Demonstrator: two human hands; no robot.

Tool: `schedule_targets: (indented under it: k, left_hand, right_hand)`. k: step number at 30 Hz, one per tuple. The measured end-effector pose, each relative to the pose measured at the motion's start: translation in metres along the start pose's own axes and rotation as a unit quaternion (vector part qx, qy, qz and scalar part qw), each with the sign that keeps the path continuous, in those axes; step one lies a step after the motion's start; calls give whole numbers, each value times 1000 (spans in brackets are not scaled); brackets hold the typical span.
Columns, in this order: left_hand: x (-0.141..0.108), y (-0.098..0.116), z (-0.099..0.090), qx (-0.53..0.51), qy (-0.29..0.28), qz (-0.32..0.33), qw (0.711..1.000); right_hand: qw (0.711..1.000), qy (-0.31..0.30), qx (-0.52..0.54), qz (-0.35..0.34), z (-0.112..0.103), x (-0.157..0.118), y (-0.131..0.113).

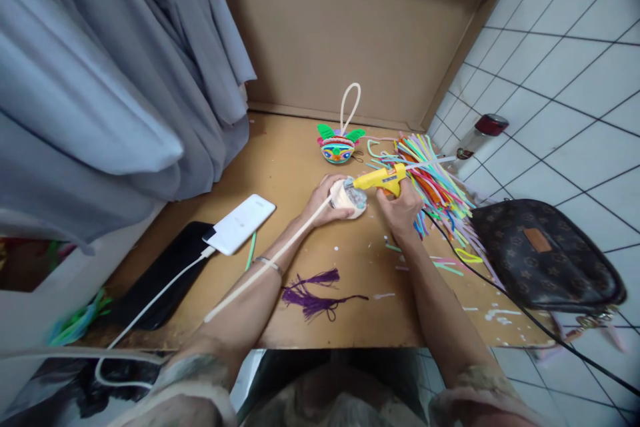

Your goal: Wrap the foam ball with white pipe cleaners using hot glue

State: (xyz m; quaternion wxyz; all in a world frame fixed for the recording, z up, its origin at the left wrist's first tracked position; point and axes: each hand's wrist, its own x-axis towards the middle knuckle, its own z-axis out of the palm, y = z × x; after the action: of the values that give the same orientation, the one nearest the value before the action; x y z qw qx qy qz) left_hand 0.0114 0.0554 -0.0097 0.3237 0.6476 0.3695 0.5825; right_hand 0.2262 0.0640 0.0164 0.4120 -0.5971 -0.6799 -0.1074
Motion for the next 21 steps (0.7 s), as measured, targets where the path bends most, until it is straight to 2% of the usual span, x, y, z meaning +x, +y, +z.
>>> schedule_targets:
  k: [9,21]
  left_hand:
    - [-1,-8,-1,59,-32,36,997]
    - [0,-12,-1,79,-38,40,995]
  right_hand:
    - [994,86,-2,-61,1,3,4]
    - [994,76,4,-75,-2,4,5]
